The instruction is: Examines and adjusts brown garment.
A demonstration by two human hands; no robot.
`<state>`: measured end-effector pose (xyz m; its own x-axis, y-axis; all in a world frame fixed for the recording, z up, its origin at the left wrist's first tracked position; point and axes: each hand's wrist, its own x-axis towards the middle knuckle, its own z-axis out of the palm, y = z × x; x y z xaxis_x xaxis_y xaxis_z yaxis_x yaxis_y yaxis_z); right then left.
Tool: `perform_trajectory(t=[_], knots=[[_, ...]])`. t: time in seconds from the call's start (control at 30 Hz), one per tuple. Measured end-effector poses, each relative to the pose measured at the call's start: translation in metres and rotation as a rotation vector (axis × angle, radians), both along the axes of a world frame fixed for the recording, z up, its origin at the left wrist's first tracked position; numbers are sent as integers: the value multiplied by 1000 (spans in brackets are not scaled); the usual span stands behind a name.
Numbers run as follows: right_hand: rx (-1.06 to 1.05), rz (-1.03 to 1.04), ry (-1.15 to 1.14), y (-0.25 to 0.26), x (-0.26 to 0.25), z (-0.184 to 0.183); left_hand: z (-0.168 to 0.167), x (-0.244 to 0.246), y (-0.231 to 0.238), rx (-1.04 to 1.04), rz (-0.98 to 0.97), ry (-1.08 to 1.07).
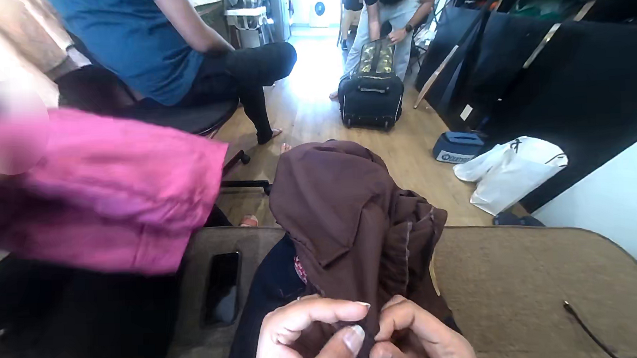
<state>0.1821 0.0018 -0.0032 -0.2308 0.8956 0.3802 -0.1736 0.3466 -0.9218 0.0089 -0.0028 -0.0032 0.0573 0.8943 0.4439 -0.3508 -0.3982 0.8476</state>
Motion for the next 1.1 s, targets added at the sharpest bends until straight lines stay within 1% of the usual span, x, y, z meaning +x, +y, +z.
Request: perform_trajectory(t=[0.13,0.47,0.67,0.9,1.1], knots=[[26,-2,-42,1,-1,-2,-1,4,1,-31,1,-59],[11,22,-52,-1,-4,-3,0,5,-2,-42,26,-75],[19,38,-42,-2,-3,-1,-1,2,0,31,68,-15],[45,20,-70,-2,-2,-1,-1,-5,2,148,192,212],[76,-12,-49,1,-2,-7,1,-9,2,147,112,253]])
